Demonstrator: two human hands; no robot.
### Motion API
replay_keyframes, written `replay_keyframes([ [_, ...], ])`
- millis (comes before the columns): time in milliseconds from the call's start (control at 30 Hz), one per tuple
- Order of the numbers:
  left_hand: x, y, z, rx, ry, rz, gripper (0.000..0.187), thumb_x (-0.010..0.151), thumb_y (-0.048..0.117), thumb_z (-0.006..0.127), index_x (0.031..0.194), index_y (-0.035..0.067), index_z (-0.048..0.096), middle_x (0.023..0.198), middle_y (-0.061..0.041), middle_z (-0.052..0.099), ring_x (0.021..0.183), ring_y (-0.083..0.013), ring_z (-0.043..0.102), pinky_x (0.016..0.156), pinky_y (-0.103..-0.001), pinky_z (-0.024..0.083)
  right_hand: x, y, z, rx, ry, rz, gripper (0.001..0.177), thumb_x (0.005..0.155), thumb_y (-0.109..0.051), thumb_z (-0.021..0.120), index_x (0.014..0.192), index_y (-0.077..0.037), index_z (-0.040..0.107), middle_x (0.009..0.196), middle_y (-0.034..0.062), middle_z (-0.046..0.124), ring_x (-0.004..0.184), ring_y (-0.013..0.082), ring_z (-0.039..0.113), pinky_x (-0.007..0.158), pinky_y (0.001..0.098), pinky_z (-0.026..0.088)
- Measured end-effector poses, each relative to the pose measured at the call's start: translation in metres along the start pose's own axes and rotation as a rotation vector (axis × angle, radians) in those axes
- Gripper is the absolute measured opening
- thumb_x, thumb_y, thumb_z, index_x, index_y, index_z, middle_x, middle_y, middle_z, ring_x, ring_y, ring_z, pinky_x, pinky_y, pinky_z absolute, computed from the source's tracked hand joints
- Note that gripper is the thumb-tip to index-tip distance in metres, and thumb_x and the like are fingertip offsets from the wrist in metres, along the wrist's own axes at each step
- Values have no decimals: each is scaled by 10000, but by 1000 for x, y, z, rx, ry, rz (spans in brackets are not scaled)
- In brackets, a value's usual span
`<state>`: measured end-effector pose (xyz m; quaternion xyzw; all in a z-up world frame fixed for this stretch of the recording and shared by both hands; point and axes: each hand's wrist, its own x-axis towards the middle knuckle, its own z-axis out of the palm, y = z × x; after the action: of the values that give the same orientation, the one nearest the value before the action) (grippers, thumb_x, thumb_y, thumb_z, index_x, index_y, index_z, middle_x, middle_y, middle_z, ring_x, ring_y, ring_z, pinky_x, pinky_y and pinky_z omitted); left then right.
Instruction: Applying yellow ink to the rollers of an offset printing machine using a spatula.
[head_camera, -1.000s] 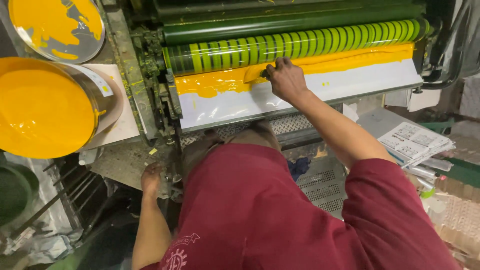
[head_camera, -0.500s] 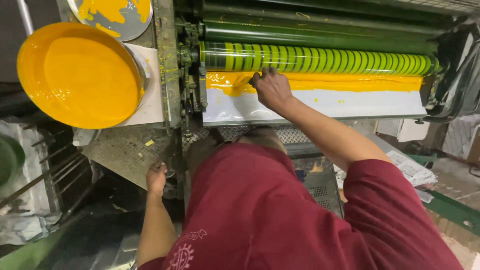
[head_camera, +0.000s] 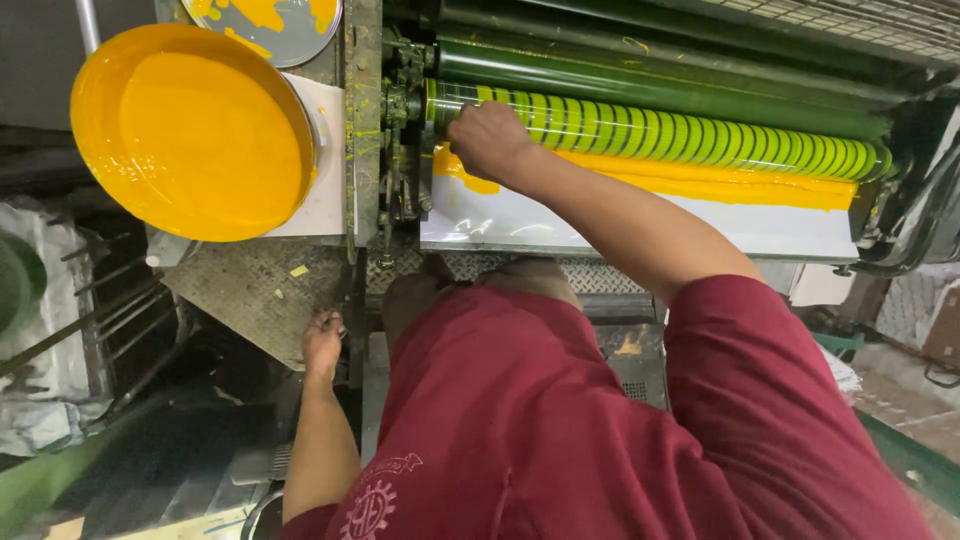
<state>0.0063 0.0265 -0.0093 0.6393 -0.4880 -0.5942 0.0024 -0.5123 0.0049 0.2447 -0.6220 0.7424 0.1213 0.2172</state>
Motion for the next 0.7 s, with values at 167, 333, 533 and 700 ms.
replay_keyframes([
  [167,1,-5,0,51,15,-13,289,1027,191,643,1226,-15,674,901,-60,680,805,-138,601,768,-287,489,25,6,-4,-40,-41,42,144,855,-138,664,872,-75,792,929,180,757,869,368,750,707,457,600],
  [333,10,-24,0,-98,-44,24,304,1045,178,636,1218,-68,676,918,-43,665,815,-135,572,768,-288,464,21,20,-11,70,-168,237,241,831,-132,680,1046,-82,776,1086,175,729,980,386,730,773,469,598],
  [533,7,-17,3,-23,-7,-16,301,1030,199,624,1220,-33,643,930,-28,714,833,-123,633,800,-266,497,-10,56,9,1,-207,279,212,917,-151,652,1064,-72,782,1114,171,744,1018,377,734,798,467,600],
  [700,7,5,12,7,15,13,323,1018,193,662,1234,-46,644,938,-89,691,834,-156,631,776,-303,505,-41,102,32,-30,-233,314,231,903,-122,641,1079,-85,787,1154,165,740,1054,364,727,832,448,594],
])
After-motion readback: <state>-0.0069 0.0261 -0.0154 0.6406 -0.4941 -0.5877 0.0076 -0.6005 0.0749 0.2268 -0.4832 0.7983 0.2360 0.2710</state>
